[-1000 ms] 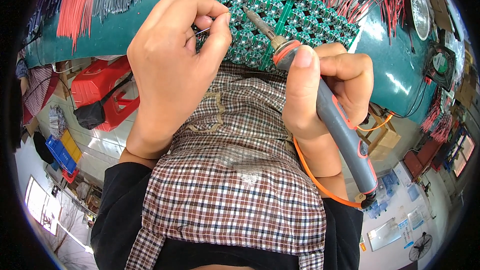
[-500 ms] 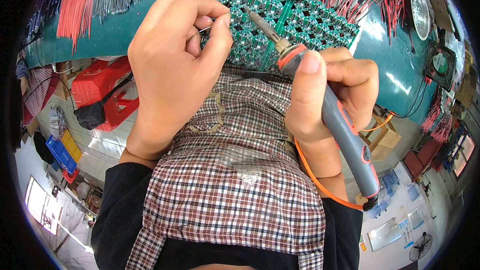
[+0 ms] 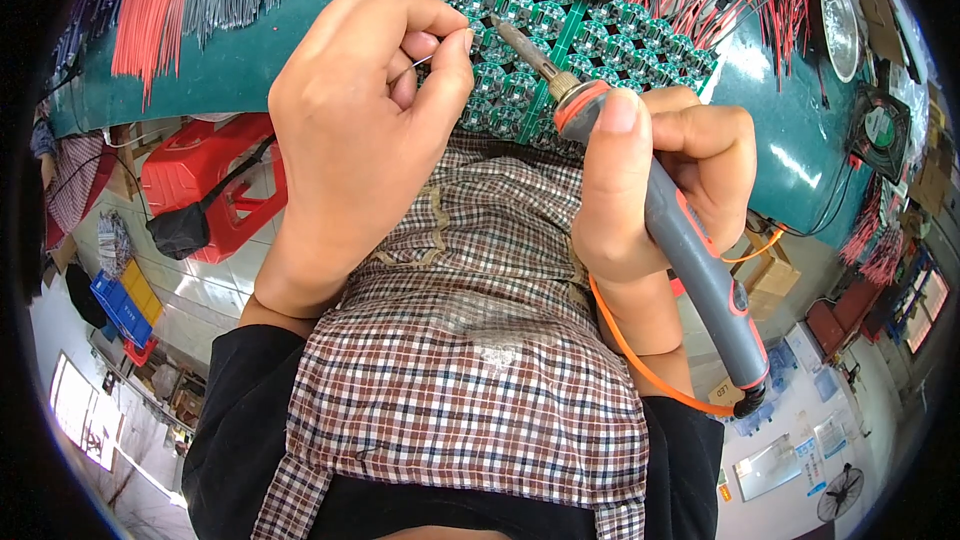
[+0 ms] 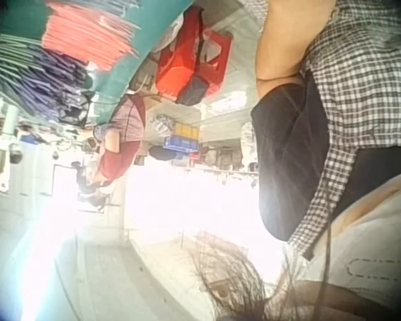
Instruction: The person solders components onto circuit board panels using a soldering iron.
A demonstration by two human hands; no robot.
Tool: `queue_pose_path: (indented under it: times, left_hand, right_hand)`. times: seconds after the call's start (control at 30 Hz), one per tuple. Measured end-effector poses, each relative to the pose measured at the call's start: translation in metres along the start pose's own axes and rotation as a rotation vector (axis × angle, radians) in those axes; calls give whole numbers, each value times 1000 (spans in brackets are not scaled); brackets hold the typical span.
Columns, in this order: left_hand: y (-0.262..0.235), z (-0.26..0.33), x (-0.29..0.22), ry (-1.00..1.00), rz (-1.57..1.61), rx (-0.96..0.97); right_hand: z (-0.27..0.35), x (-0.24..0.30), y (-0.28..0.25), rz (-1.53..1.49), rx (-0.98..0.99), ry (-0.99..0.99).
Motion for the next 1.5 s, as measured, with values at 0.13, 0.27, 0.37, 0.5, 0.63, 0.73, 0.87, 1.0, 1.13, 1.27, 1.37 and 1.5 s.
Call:
queue_pose_path:
  times: [0.13, 0.27, 0.37, 0.5, 0.63, 0.73, 0.87, 1.0, 1.13, 1.27, 1.37, 1.5]
  left_hand:
    - [2, -1, 1, 21, -6, -3]
    - [3, -2, 0, 30, -7, 21]
    - [1, -2, -1, 12, 11, 31]
    - [-10, -3, -4, -67, 25, 20]
    - [-10, -4, 1, -32, -17, -5]
    - [-7, -7, 0, -10, -57, -7]
    - [-3, -10, 0, -6, -54, -40]
    - [1, -10, 0, -26, -31, -61]
    - [2, -11, 1, -23, -22, -57]
    - [-2, -10, 7, -10, -31, -53]
    - [-6, -9, 10, -3, -28, -46]
    - [-6, -9, 11, -3, -12, -57]
  right_hand:
    - [-2, 1, 0, -2, 4, 4]
    - [-3, 2, 1, 3, 9, 24]
    - [-3, 3, 1, 8, 18, 25]
    - [-4, 3, -5, 13, -31, 12]
    - [-8, 3, -5, 23, -60, -14]
    - [-11, 1, -3, 11, -63, -19]
    - [-12, -3, 1, -29, -44, -51]
    - [-13, -6, 5, -28, -68, -46]
    - [-13, -7, 6, -27, -68, -57]
    - [-11, -7, 12, -29, -72, -55]
    - [-9, -6, 17, -34, -67, -57]
    - [-8, -5, 19, -34, -56, -47]
Point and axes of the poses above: each hand's wrist, its own z-axis away from the middle knuckle, its own y-axis out of the palm, x = y × z, the point moved 2 cm from there along -z, towards the middle knuckle, and after that the axes turned 1 degree about -x, right-handed, at the moved point
